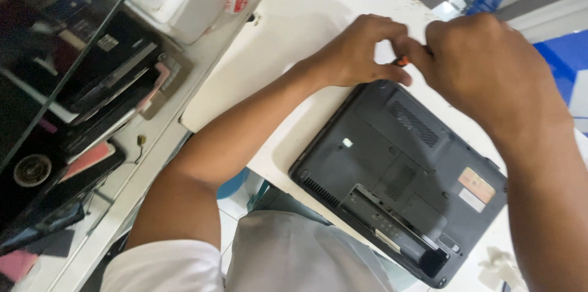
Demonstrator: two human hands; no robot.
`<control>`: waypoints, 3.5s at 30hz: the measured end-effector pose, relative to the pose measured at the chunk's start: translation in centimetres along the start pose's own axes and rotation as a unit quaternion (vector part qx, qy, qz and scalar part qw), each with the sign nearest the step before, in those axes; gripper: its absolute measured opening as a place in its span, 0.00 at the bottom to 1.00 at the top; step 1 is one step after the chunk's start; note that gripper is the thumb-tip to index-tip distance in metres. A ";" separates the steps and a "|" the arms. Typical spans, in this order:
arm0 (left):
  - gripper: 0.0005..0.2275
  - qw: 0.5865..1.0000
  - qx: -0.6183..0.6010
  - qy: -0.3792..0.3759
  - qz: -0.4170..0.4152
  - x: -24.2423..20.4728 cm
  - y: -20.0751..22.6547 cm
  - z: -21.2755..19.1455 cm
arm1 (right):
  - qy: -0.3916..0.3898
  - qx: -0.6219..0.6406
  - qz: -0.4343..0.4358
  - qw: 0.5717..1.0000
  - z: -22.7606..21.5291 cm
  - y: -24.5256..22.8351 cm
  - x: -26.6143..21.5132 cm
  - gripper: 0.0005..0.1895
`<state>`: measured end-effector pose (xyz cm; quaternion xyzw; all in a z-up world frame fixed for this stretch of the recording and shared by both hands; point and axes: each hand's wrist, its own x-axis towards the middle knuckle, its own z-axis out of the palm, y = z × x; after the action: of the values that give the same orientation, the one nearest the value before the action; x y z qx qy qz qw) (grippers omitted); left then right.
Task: The person uses a screwdriver to remove screws from the bottom panel of a laptop. They systematically unscrew fasteners around the perimeter and center of the device, placing the screws aside on the table.
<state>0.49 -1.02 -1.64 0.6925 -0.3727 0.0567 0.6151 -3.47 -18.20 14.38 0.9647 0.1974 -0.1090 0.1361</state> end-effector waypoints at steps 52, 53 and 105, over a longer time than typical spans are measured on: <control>0.12 0.979 -0.016 -0.083 -0.188 0.2 2.2 -1.4 | -0.073 0.088 0.022 0.993 -0.4 -0.3 0.8 0.33; 0.11 0.979 -0.011 -0.122 -0.161 0.3 2.1 -1.7 | -0.023 0.091 -0.045 0.995 -0.1 0.2 0.4 0.22; 0.10 0.993 -0.092 -0.041 0.065 -1.9 7.4 6.3 | 0.277 0.710 0.130 0.634 14.0 3.9 -15.7 0.11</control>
<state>-7.60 -5.51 1.81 0.6087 -0.4457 0.0339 0.6555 -18.13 -31.45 6.18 0.7639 -0.0404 0.0761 -0.6395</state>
